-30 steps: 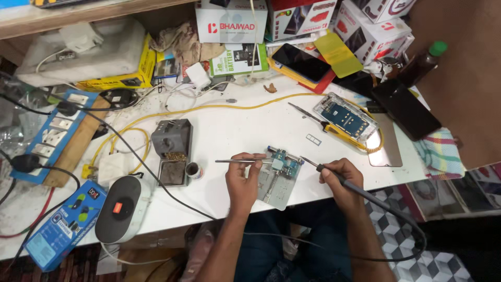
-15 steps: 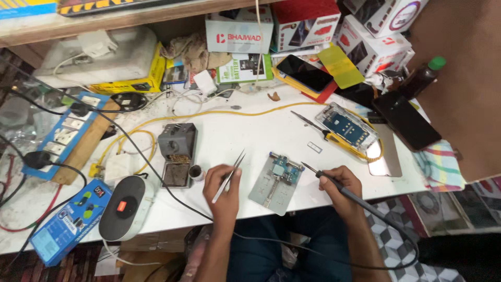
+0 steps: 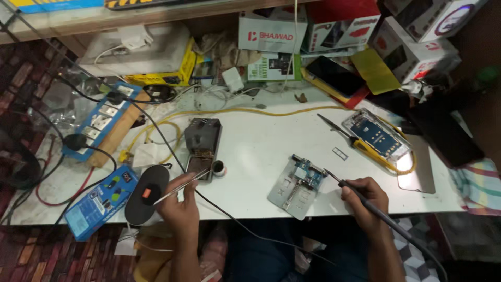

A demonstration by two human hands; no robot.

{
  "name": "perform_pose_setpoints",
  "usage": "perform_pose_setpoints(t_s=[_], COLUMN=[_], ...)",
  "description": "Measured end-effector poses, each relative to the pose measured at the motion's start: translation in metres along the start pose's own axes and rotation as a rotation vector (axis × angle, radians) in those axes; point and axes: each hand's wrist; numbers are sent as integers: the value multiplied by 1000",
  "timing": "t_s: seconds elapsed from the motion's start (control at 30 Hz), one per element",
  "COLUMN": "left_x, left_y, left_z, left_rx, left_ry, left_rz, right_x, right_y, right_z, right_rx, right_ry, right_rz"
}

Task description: The person solders a small electronic component onto a circuit board using a soldering iron and tweezers. They repeatedly apply heat and solder to the component while holding it in place.

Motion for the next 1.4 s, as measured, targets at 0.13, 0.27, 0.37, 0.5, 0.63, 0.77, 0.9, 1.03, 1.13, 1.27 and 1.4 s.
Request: perform_pose_setpoints(t_s=[0.13,0.27,0.37,0.5,0.63,0.77,0.9,1.03,1.13,1.27,1.4], left_x=[-12,-23,-29,-31,-31,-28,-27,-25,-24,-19,-20], left_y=[10,17,18,20,22,22,20,14,8,2,-1], left_z=[-4,-14,-17,-21,-25,-30,-33,-34,-36,-36,-35], left_rx=[-206,-287,-351,-396,-427,-448,-445,-492,-492,-483,-473], left_ry=[-37,-106,-155,-184,-217,-225,-214,-180,-160,-172,-181], left_rz=[-124,-85,-138,-255,-204,-223,-242,-249,-228,-122,-102], right_x=[1,-1,0,-1,0,0,0,0,-1,-1,0], right_y=[1,4,5,2,0,-3,-7,-9,-11,-10,-12], right_z=[-2,-2,-2,-2,-4,-5,-6,-8,-9,-9,-10], right_rx=[-24,-35,-36,-3,13,28,60,32,44,57,40], right_ry=[29,40,29,13,23,17,17,21,19,19,19], right_rz=[-21,1,11,11,4,22,16,8,13,20,5])
Point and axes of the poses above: each hand's wrist, its own x-axis away from the middle knuckle, its own z-axis out of the back of the hand, y = z × x, and after that the axes turned 9 degrees about z, right-handed
